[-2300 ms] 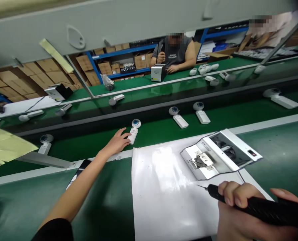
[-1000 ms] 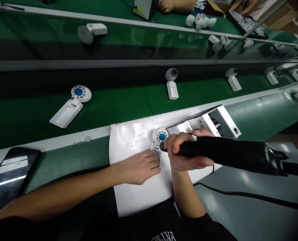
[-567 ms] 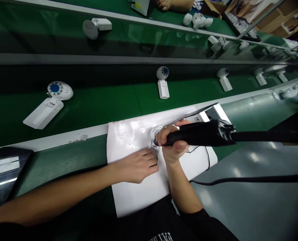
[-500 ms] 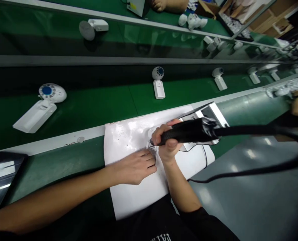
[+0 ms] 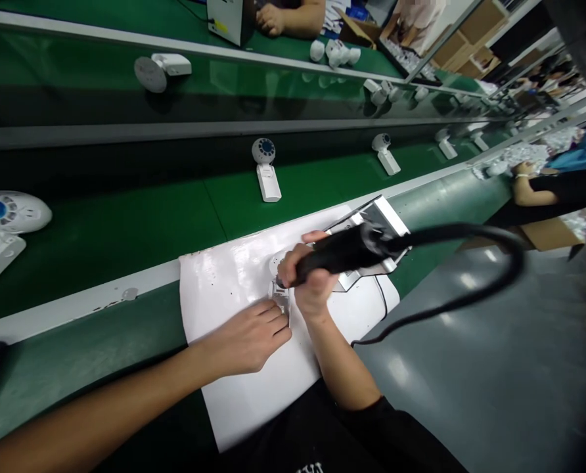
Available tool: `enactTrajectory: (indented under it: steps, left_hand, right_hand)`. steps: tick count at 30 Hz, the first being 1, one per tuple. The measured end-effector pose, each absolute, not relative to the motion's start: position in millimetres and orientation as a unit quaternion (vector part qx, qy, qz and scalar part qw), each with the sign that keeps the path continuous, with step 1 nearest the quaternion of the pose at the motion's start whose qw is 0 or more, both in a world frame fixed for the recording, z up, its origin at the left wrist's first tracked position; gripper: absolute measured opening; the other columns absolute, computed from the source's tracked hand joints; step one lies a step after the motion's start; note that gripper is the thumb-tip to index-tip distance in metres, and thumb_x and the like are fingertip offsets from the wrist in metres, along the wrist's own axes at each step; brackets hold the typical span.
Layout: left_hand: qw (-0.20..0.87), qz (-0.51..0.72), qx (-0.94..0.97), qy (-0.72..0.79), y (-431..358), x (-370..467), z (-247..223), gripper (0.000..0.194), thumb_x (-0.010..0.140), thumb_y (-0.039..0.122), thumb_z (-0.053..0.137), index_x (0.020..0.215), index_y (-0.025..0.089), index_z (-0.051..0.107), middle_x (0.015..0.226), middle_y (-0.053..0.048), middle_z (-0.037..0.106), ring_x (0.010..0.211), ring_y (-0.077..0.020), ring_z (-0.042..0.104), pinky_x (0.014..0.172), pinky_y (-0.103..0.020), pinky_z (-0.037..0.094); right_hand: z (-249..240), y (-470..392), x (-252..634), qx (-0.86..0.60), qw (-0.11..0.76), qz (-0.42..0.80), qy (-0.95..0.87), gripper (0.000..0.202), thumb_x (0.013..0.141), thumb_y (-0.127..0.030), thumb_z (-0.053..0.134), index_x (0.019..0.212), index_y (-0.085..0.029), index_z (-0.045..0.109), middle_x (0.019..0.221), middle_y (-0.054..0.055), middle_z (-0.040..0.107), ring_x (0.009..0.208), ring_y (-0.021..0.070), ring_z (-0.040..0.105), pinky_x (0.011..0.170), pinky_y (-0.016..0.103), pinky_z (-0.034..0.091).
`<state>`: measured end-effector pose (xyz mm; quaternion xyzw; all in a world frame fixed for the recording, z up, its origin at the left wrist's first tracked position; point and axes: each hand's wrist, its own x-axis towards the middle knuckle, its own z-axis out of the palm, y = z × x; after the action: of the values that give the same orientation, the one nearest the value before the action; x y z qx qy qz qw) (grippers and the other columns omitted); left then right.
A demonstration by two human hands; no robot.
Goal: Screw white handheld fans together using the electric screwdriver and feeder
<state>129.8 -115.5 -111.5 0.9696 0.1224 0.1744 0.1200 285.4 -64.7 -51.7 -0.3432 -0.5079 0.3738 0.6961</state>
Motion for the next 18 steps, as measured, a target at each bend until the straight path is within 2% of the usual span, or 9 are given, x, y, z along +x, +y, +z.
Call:
enactTrajectory:
  steps: [2,4,7,11,18]
  left_hand:
    - [0.123,0.174,0.967,0.143,-117.2,128.7,-111.5,0.007,0.098,0.013,0.064,0.099,0.019,0.066,0.098,-0.007,0.068,0.092,-0.0266,0.059,0.094,-0.043,0.046]
    - [0.125,0.171,0.964,0.164,-118.4,127.1,-112.4,0.005,0.099,0.014,0.064,0.098,0.019,0.065,0.096,-0.007,0.067,0.089,-0.0262,0.058,0.088,-0.042,0.044]
    - [0.119,0.17,0.962,0.179,-118.8,125.6,-114.4,0.007,0.102,0.017,0.063,0.095,0.02,0.064,0.094,-0.007,0.066,0.087,-0.0258,0.056,0.086,-0.042,0.042]
    - [0.127,0.164,0.962,0.178,-117.8,125.7,-114.5,0.007,0.103,0.018,0.063,0.096,0.019,0.064,0.095,-0.006,0.066,0.088,-0.0255,0.056,0.088,-0.042,0.041]
    - [0.137,0.158,0.962,0.173,-115.1,126.1,-111.0,0.005,0.103,0.02,0.063,0.1,0.019,0.067,0.098,-0.008,0.069,0.094,-0.0269,0.059,0.092,-0.043,0.042]
  right_hand:
    - [-29.8,-68.0,300.2,-0.357,0.736,0.256,-0.515,0.056,0.095,-0.082,0.062,0.122,-0.033,0.055,0.055,-0.013,0.05,0.033,0.0116,0.038,0.035,0.025,0.038]
    - [-11.6,-68.8,318.2,-0.382,0.762,0.119,-0.509,0.054,0.094,-0.08,0.063,0.118,-0.033,0.057,0.056,-0.012,0.052,0.034,0.0128,0.041,0.035,0.027,0.041]
    - [-2.9,-64.2,339.1,-0.419,0.77,0.036,-0.48,0.049,0.092,-0.075,0.071,0.11,-0.031,0.058,0.056,-0.012,0.052,0.035,0.0126,0.039,0.035,0.027,0.037]
    - [-12.7,-60.5,340.5,-0.421,0.773,0.063,-0.471,0.047,0.092,-0.068,0.076,0.111,-0.028,0.059,0.057,-0.011,0.053,0.037,0.0112,0.039,0.036,0.026,0.038]
    - [-21.0,-69.7,301.5,-0.363,0.741,0.282,-0.489,0.053,0.096,-0.083,0.056,0.117,-0.033,0.053,0.054,-0.014,0.047,0.031,0.0112,0.032,0.031,0.024,0.035]
